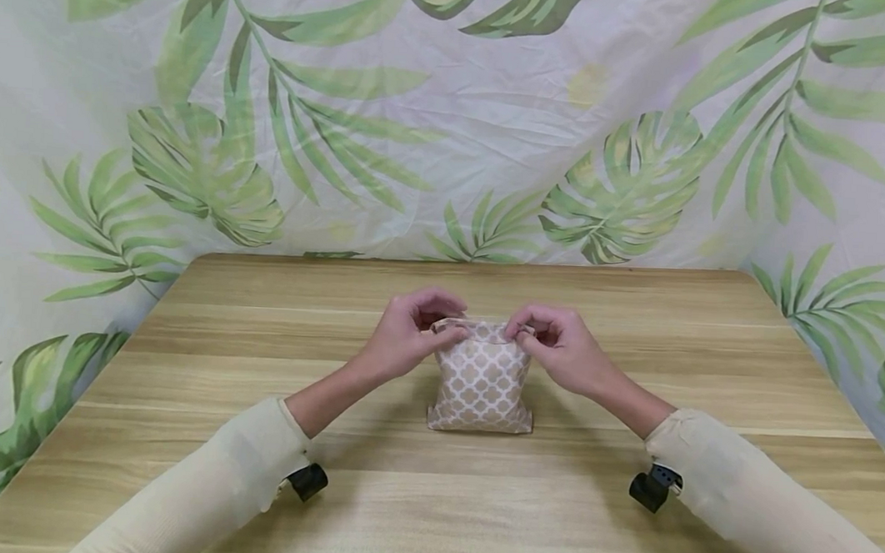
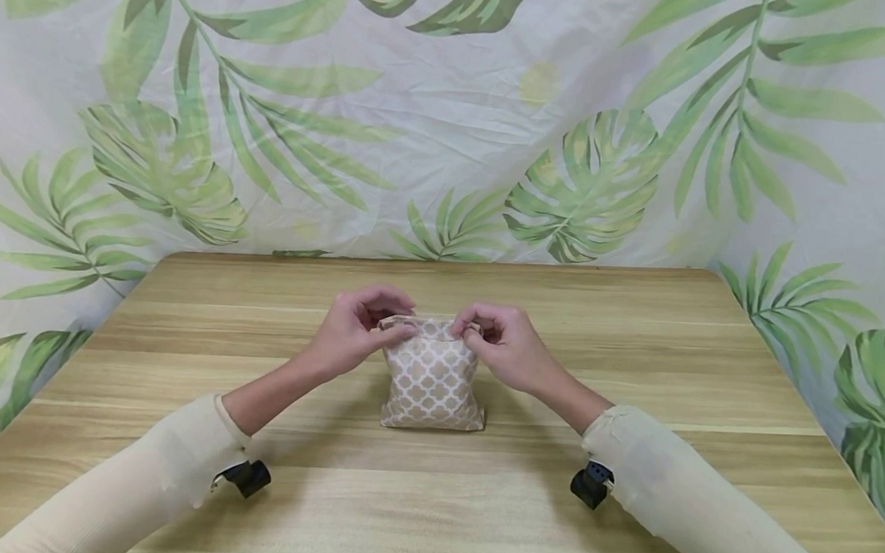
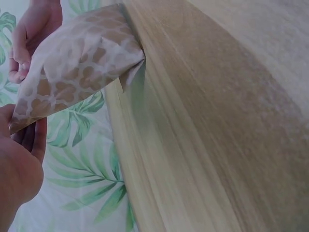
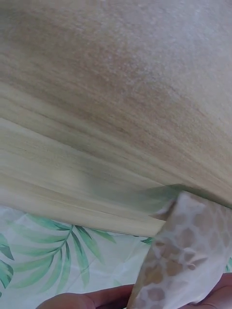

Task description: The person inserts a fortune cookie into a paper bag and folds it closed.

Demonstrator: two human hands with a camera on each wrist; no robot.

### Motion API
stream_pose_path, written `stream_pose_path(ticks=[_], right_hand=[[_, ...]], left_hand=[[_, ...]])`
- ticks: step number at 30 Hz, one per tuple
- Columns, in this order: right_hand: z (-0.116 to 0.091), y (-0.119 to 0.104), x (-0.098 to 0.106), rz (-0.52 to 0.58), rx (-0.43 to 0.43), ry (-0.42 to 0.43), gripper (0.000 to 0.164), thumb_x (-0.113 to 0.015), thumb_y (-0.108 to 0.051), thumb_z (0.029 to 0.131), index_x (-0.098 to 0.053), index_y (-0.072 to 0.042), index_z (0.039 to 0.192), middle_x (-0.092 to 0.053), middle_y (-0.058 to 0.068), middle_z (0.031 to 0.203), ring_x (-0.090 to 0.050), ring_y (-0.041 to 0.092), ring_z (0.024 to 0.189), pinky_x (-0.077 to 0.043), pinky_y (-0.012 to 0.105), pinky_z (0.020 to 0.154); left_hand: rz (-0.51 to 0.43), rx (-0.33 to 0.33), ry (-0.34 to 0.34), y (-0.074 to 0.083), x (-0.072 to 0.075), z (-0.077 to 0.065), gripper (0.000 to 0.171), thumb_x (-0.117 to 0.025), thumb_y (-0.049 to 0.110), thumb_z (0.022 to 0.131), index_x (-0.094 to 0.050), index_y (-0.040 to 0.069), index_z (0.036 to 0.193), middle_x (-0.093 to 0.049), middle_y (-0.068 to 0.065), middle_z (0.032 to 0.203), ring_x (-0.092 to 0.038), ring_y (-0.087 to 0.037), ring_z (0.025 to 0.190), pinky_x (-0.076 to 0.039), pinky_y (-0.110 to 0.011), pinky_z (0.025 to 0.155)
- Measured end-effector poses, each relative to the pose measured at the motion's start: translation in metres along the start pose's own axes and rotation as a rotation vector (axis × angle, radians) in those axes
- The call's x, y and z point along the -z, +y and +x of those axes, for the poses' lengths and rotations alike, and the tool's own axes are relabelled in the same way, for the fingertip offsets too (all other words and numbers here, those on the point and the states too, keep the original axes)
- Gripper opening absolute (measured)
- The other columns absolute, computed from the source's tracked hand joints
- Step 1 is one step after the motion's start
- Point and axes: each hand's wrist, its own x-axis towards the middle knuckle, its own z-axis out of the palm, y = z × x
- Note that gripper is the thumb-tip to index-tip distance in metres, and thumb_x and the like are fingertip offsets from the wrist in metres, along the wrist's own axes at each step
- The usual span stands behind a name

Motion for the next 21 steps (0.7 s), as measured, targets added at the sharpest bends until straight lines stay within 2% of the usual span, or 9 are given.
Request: stream_pose_path(ticks=[2,7,10,13,17,21], right_hand=[[0.0,0.0,0.0,-0.005,0.009,-0.008,0.018,-0.055,0.013,0.094,-0.07,0.004,0.095,-0.07,0.018,0.095,-0.056,0.01,0.066,-0.048,0.023,0.058],[0.0,-0.002,-0.002,0.003,0.056,-0.025,0.016,-0.055,0.014,0.096,-0.069,0.006,0.097,-0.071,0.02,0.098,-0.06,0.009,0.07,-0.052,0.026,0.06],[0.001,-0.002,-0.002,0.014,0.082,-0.033,0.016,-0.055,0.015,0.097,-0.069,0.007,0.098,-0.071,0.021,0.098,-0.06,0.008,0.071,-0.051,0.024,0.06],[0.002,-0.003,-0.002,0.006,0.096,-0.027,0.015,-0.057,0.016,0.096,-0.068,0.009,0.101,-0.071,0.022,0.1,-0.065,0.01,0.078,-0.055,0.022,0.065],[0.001,-0.008,0.0,-0.053,0.063,0.011,0.016,-0.064,0.012,0.094,-0.067,0.008,0.109,-0.073,0.021,0.105,-0.072,0.02,0.091,-0.058,0.023,0.074],[0.0,-0.011,0.003,-0.128,-0.013,0.069,0.013,-0.073,0.005,0.092,-0.069,0.004,0.104,-0.074,0.015,0.095,-0.069,0.018,0.083,-0.055,0.022,0.065]], left_hand=[[0.011,0.001,-0.02,0.001,-0.001,0.001,0.022,-0.078,-0.007,0.088,-0.072,-0.01,0.109,-0.076,-0.021,0.103,-0.072,-0.014,0.086,-0.056,-0.02,0.072],[0.106,-0.031,-0.044,0.005,-0.004,0.003,0.015,-0.08,-0.002,0.088,-0.078,-0.007,0.103,-0.078,-0.017,0.101,-0.071,-0.014,0.084,-0.055,-0.02,0.069],[0.102,-0.043,-0.048,0.006,-0.006,0.002,0.012,-0.078,-0.004,0.089,-0.079,-0.007,0.1,-0.078,-0.018,0.098,-0.075,-0.021,0.086,-0.059,-0.023,0.073],[0.083,-0.039,-0.058,0.007,-0.006,0.001,0.011,-0.076,-0.006,0.089,-0.078,-0.009,0.1,-0.078,-0.019,0.097,-0.077,-0.027,0.088,-0.061,-0.027,0.075],[0.091,-0.043,-0.058,0.007,-0.007,0.0,0.011,-0.077,-0.006,0.088,-0.078,-0.009,0.099,-0.078,-0.019,0.096,-0.076,-0.028,0.088,-0.062,-0.029,0.076],[0.102,-0.07,-0.037,0.007,-0.007,-0.002,0.011,-0.077,-0.007,0.088,-0.079,-0.008,0.098,-0.078,-0.019,0.096,-0.076,-0.028,0.087,-0.062,-0.028,0.076]])
